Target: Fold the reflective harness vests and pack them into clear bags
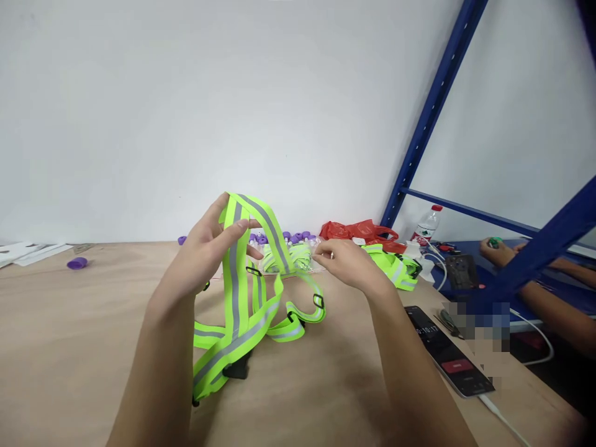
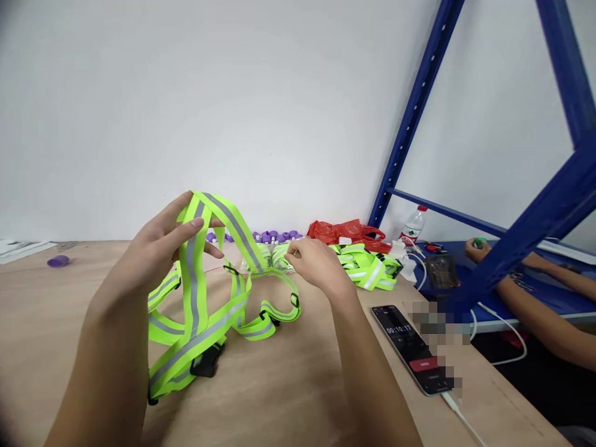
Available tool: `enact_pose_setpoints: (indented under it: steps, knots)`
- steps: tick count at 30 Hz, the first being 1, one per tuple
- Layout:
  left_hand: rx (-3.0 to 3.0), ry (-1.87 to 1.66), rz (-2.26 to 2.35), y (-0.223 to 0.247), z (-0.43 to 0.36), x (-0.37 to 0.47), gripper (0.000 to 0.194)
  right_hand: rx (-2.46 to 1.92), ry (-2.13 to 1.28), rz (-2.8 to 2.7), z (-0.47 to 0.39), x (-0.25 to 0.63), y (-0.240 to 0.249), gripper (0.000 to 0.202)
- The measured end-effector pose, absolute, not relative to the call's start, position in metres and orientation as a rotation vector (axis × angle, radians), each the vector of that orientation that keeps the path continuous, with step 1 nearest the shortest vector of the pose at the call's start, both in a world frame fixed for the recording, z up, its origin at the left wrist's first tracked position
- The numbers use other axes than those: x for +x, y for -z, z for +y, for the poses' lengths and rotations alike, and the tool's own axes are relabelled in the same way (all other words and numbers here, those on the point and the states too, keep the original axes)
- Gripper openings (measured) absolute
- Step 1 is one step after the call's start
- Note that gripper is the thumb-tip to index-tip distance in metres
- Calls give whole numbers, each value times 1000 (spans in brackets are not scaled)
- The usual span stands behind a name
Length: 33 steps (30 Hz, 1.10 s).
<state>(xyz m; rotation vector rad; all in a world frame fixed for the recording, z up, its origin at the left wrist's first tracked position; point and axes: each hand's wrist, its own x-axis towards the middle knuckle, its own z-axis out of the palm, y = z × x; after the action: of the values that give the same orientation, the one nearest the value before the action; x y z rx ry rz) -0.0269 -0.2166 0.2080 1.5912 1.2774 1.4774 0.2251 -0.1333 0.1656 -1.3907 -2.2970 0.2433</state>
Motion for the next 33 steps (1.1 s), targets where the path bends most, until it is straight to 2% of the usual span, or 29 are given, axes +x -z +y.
enact_pose_setpoints:
  steps: [5,8,12,17,18,21,28,33]
  knots:
    - [1595,-1513,1096,-209,-217,-23,91,-1046,-533,-2177,-142,216,-170,21]
    - [1592,-1511,923,-212,-222,-17,85,-812,-757,-2067,-153,201,-170,27]
    - [1541,-1514,781,-213,-228,-16,75,-566,-1096,-2028,-168,182,-157,38]
    - [1523,-1499,805,-214,-232,-24,62,-629,-1103,-1920,-183,177,-125,63]
    - [1536,-1504,815,-216,-232,-26,61,-637,-1126,-1938,-186,178,-120,60]
    - [1567,-1552,866,-226,-228,-33,59,-653,-1202,-2067,-199,181,-113,33]
    - [1622,-1717,981,-257,-232,-49,57,-731,-960,-2086,-211,195,-144,30]
    - [1772,-1737,896,-279,-257,-34,62,-863,-294,-1978,-198,209,-163,30]
